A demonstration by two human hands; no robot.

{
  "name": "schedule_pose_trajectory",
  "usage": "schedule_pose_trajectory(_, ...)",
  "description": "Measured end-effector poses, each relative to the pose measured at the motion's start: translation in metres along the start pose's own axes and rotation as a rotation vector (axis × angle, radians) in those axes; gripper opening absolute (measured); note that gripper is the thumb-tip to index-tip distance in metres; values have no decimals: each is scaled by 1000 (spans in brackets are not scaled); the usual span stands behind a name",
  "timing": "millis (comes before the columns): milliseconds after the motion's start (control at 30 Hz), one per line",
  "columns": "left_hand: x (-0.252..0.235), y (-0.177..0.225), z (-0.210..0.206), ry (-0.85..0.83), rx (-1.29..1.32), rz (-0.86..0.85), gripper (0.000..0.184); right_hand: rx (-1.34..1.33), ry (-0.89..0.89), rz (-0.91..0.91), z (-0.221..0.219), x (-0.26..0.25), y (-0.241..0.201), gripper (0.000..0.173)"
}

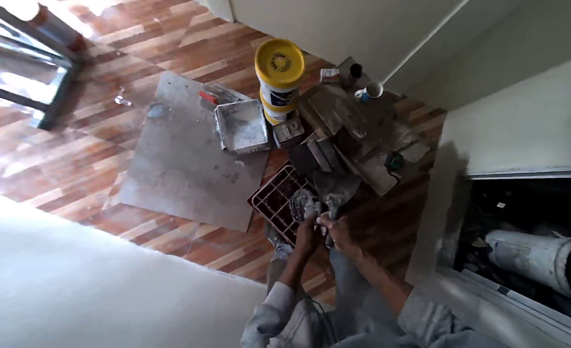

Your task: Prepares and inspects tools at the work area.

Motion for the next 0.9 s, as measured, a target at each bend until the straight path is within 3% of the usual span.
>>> schedule_pose_trajectory(67,-1,8,-3,161,14,74,25,-45,-32,26,16,-6,-6,14)
schedule_pose_trajectory(133,5,6,3,303,-27,164,25,11,49,49,45,-23,-14,24)
schedule_pose_trajectory(200,17,0,13,412,-41,210,28,207,242,11,87,-50,-21,44)
schedule_pose_trajectory(267,30,-6,21,486,94,215,28,361,301,-33,135,-84,-27,69)
schedule_pose_trajectory(300,35,-6,24,527,218,207,27,422,304,-30,155,-103,-28,71)
schedule_pose_trajectory(367,42,-7,28,586,479,220,26,487,284,-53,187,-141,-32,64)
schedule_pose_trajectory(467,51,-11,21,637,656,300,29,462,233,-98,218,-187,-37,52)
schedule_pose_trajectory(567,62,-13,14,648,697,335,25,344,256,-66,219,-222,-41,41)
schedule_pose_trajectory(667,69,-12,8,707,642,532,19,329,282,-11,209,-255,-46,49)
schedule_pose_trajectory(767,79,-21,5,768,672,740,24,693,261,6,195,-256,-61,65)
schedule_pose_trajectory(833,83,-30,4,777,765,759,27,892,196,60,178,-234,-73,52)
schedule_pose_trajectory(900,90,-39,3,740,890,710,29,981,40,233,167,-205,-66,32)
Point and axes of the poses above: each hand's wrist, its own x-axis away from the middle knuckle, its own z-axis out of the back of the hand, y = z × x, the point moved 1 cm from there along -x, towards the middle knuckle, and after that the axes turned 15 degrees about -x, right-handed, at the moved point
